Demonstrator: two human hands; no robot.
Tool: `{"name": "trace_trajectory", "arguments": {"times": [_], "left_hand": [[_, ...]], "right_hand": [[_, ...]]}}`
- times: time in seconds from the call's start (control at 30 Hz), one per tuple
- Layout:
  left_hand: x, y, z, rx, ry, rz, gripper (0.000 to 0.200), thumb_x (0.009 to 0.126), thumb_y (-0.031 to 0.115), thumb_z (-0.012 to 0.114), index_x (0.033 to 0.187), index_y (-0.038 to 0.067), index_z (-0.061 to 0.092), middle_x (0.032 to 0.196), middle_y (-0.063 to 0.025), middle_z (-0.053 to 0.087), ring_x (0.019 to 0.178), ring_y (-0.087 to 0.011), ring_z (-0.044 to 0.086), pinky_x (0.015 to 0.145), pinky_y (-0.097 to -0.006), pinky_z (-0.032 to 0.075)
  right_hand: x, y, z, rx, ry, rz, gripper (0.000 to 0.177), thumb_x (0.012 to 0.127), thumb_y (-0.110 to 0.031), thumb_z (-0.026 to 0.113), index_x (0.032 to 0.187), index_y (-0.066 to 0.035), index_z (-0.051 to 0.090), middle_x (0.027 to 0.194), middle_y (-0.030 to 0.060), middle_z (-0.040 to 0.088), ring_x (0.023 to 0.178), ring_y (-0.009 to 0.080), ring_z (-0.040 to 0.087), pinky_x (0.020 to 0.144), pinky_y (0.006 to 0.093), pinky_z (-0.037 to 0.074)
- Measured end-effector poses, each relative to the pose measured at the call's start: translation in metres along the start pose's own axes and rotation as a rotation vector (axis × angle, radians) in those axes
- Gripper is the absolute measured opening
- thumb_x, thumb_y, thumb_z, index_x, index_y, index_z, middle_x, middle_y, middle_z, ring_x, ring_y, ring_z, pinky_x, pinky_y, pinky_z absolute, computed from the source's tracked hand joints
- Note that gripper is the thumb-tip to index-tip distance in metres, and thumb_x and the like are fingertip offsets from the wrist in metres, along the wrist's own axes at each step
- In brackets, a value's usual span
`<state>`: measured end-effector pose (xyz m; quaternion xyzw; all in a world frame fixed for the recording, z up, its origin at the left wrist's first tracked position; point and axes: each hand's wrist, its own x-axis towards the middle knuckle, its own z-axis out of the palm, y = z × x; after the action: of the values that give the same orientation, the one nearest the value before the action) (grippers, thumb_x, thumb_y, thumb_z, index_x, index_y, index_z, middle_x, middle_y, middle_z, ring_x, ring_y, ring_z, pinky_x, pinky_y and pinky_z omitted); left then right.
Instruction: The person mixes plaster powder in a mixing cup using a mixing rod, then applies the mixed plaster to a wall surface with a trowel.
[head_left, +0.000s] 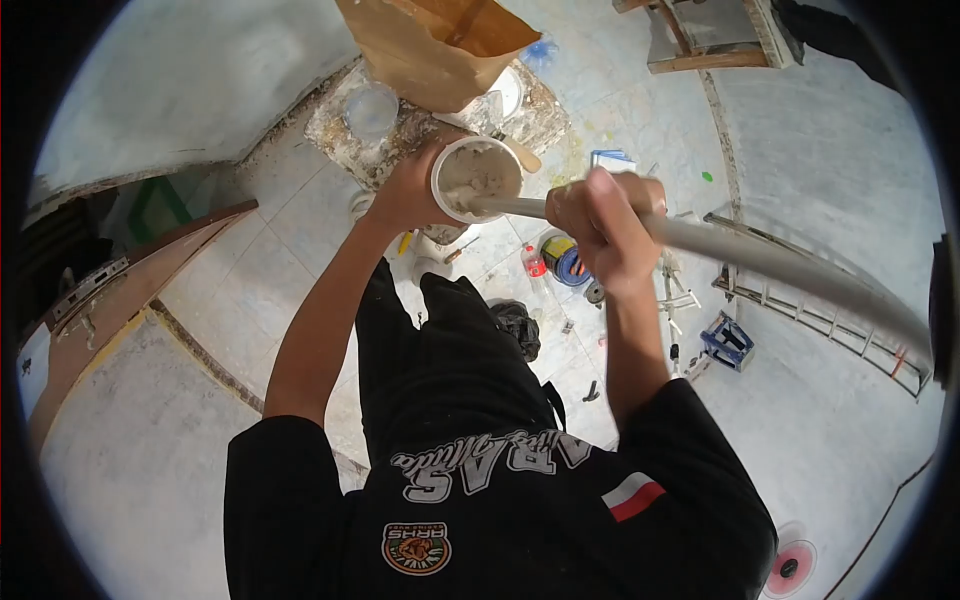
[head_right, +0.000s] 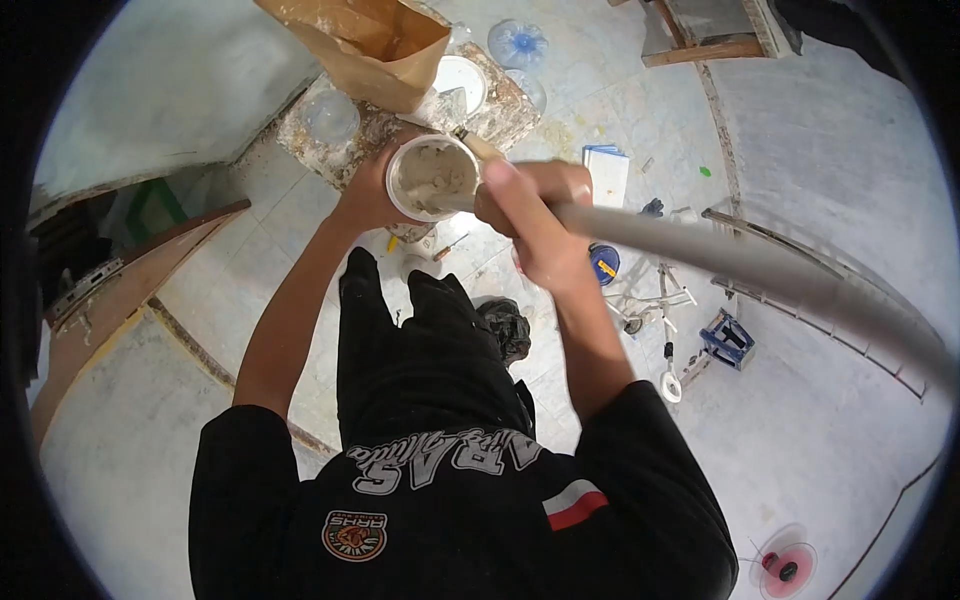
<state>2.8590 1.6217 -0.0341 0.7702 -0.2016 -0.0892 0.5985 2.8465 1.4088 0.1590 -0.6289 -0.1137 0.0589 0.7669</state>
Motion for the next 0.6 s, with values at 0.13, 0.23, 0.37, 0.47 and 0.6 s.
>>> {"name": "trace_trajectory", "arguments": {"times": [0.13,0.23,0.37,0.47,0.6], "left_hand": [[0.002,0.008,0.003,-0.032,0.006,-0.074,0.104,0.052,0.028,0.103,0.142,0.011,0.053,0.129,-0.0114,0.07,0.118,-0.0301,0.069,0.102,-0.0431,0.055],[0.003,0.008,-0.001,0.0,0.031,-0.058,0.103,0.052,0.03,0.103,0.141,0.012,0.053,0.125,-0.0116,0.072,0.114,-0.0309,0.071,0.098,-0.0427,0.057],[0.0,0.0,0.006,-0.026,0.012,-0.12,0.109,0.052,0.027,0.103,0.145,0.009,0.051,0.134,-0.0122,0.068,0.123,-0.0282,0.066,0.106,-0.0414,0.053],[0.0,0.007,0.004,-0.029,0.022,-0.162,0.107,0.053,0.027,0.103,0.145,0.009,0.052,0.133,-0.0128,0.068,0.123,-0.0268,0.066,0.105,-0.0408,0.053],[0.001,0.002,0.009,-0.061,0.053,-0.078,0.101,0.053,0.03,0.102,0.14,0.011,0.054,0.124,-0.0125,0.072,0.115,-0.0301,0.071,0.099,-0.0409,0.056]], "right_hand": [[0.032,-0.01,-0.002,-0.154,0.22,0.084,0.052,0.102,-0.03,0.066,0.059,-0.004,0.053,0.052,0.0014,0.048,0.046,0.0102,0.04,0.045,0.0298,0.03],[0.039,0.002,-0.001,-0.143,0.205,-0.071,0.053,0.107,-0.022,0.055,0.06,-0.013,0.034,0.048,-0.0007,0.032,0.039,0.0107,0.024,0.042,0.0339,0.024],[0.023,0.036,0.021,-0.032,0.176,-0.396,0.052,0.109,-0.022,0.05,0.062,-0.01,0.032,0.05,-0.0011,0.028,0.041,0.0112,0.023,0.042,0.0337,0.021],[0.012,0.035,0.04,0.011,0.192,-0.316,0.053,0.11,-0.026,0.051,0.062,-0.01,0.032,0.05,-0.0015,0.026,0.042,0.012,0.022,0.045,0.0338,0.021],[-0.007,0.017,0.021,0.036,0.068,-0.164,0.054,0.109,-0.026,0.052,0.061,-0.012,0.033,0.051,-0.0023,0.025,0.043,0.0115,0.02,0.048,0.0343,0.023]]}}
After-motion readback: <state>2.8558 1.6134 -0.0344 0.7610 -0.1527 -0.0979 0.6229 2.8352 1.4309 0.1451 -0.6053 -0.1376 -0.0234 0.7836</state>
